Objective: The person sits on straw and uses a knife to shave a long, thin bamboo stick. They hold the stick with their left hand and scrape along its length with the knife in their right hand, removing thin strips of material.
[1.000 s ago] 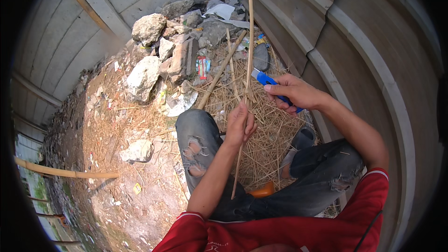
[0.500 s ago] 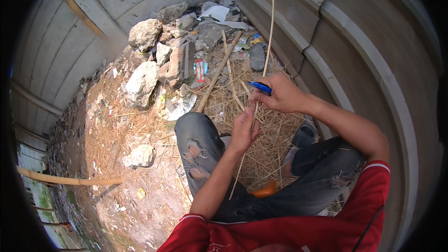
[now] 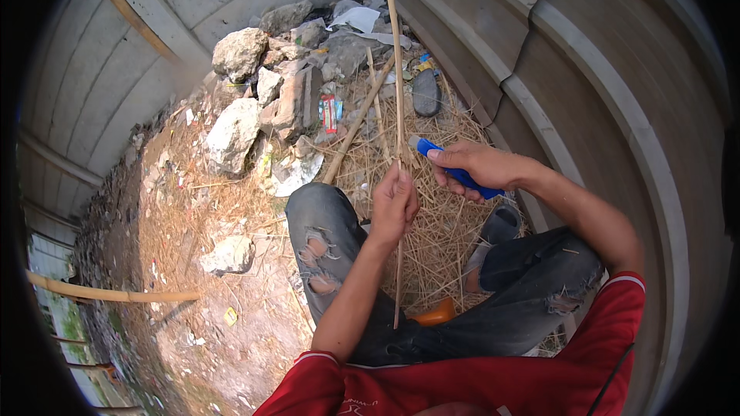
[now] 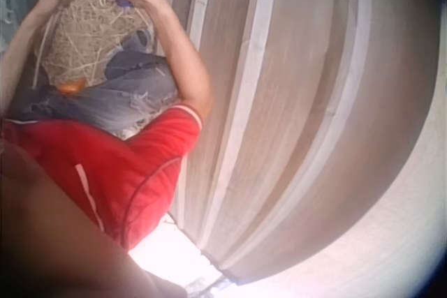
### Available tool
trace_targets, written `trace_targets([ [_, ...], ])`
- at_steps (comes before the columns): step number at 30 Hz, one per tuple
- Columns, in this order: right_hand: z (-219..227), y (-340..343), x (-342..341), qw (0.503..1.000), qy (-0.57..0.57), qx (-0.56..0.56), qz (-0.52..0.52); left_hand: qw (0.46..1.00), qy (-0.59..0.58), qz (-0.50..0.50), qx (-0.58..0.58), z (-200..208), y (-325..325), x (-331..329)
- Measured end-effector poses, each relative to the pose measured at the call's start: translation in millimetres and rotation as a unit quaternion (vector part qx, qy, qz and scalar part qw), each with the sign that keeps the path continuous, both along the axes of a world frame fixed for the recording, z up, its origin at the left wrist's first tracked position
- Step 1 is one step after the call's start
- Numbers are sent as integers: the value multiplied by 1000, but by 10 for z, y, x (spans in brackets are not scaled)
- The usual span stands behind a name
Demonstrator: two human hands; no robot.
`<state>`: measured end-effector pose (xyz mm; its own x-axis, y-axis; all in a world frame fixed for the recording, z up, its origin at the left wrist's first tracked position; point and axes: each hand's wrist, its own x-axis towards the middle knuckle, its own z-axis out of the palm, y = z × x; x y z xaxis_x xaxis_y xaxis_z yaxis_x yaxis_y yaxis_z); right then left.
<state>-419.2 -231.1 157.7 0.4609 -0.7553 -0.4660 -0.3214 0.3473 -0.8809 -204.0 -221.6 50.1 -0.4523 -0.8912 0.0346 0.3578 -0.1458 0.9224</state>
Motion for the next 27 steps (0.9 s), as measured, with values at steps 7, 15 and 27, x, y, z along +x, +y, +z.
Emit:
trace_targets([
  [7, 66, 45, 102, 990, -73, 115, 44, 999, 15, -14, -34, -79, -40, 28],
  [15, 2, -21, 26, 975, -108, 188, 51, 1000, 15, 10, -7, -123, -58, 15],
  [27, -22, -23, 71, 969, -109, 218, 37, 999, -30, 16, -18, 24, -42, 59],
])
